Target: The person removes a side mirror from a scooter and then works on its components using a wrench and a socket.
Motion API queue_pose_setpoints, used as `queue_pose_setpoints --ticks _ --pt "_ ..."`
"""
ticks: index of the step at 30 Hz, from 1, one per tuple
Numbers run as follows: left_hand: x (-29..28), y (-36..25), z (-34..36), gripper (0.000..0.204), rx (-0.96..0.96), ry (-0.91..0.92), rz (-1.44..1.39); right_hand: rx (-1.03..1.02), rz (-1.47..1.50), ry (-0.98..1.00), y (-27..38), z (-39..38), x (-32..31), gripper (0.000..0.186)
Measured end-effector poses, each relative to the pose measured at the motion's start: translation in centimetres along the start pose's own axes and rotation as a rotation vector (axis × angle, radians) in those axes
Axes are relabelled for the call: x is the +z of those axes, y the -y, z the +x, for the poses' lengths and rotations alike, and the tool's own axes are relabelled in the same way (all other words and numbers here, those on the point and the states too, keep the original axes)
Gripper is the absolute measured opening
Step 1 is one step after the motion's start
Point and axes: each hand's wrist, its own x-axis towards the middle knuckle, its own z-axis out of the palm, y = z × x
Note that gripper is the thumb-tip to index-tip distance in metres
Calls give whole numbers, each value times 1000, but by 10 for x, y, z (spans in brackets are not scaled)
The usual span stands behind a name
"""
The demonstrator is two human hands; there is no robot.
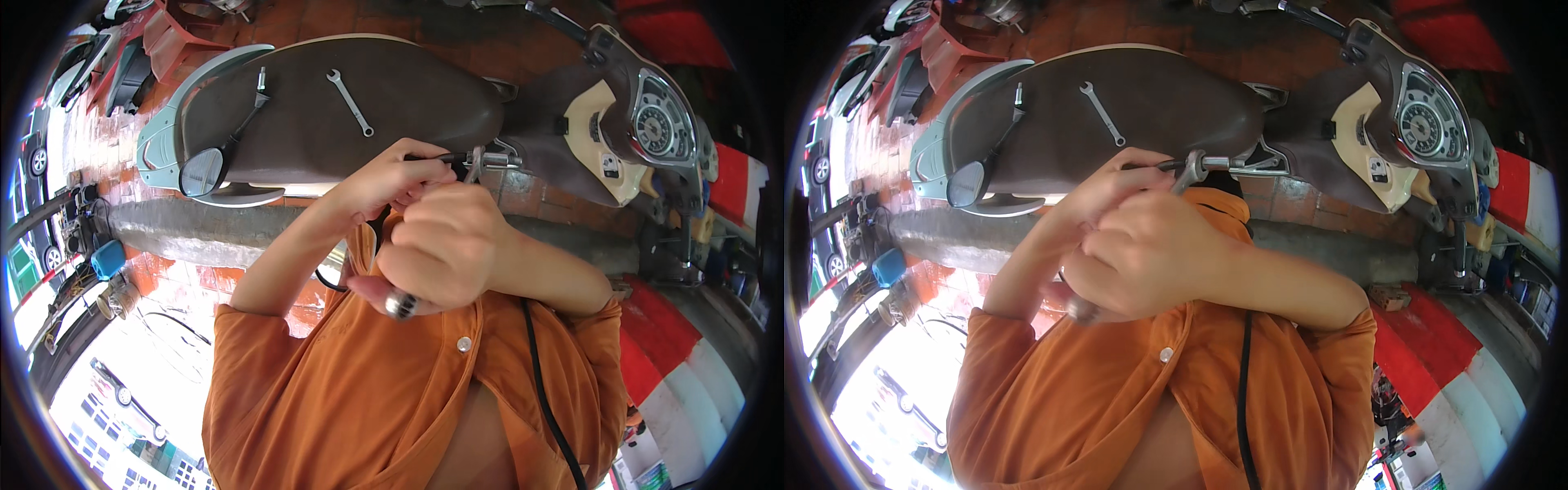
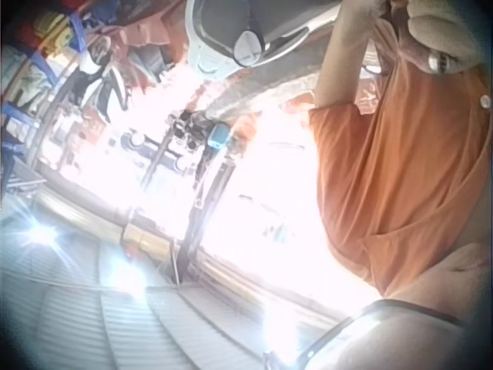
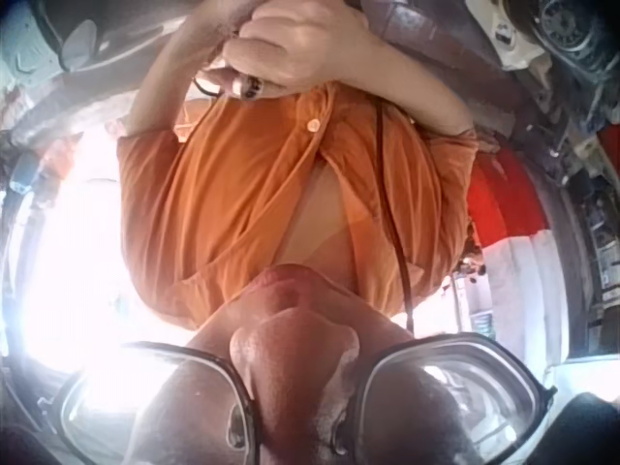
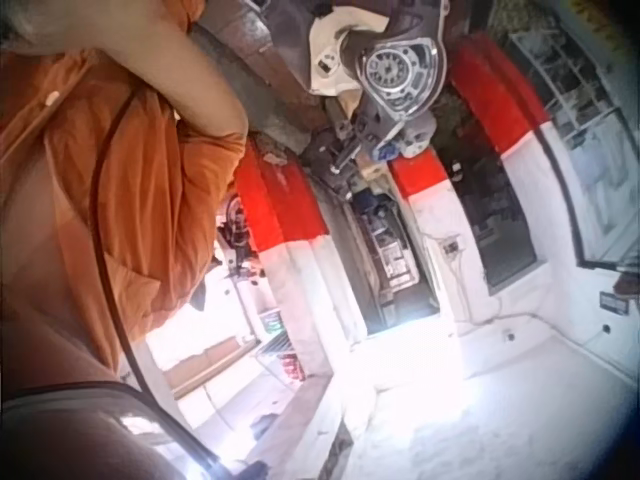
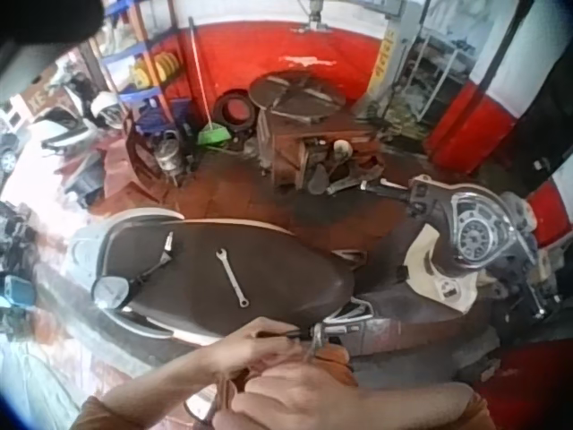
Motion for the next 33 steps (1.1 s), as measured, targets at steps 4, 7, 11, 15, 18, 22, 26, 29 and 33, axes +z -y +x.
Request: queue_pose_setpoints --ticks 4,7,11,15,18,22,26,29,33 --pt "-4 1 -12 38 106 -40 -244 -124 170 25 -7 -19 -11 35" --pt "-8 0 -20 50 116 -64 -274 -139 223 53 -9 -28 -19 39" --pt "-10 -7 -25 50 135 -149 -235 -154 236 103 -17 -47 -27 40" --pt "-11 -6 -26 48 137 -198 -259 -26 47 75 -10 -64 -29 40" --pt "-10 -7 -26 47 118 -277 -269 208 -94 156 16 -49 -46 46" --pt "-7 -6 -22 47 111 -335 -241 674 -13 270 37 -48 -60 27" --pt "-8 -8 -21 47 131 -351 -189 1284 457 159 53 -39 -66 51" --pt "-7 -6 -24 48 165 -362 -222 1490 622 195 41 -36 -72 61" --pt "2 -8 -27 49 207 -431 -84 1452 293 352 33 -42 -78 39"
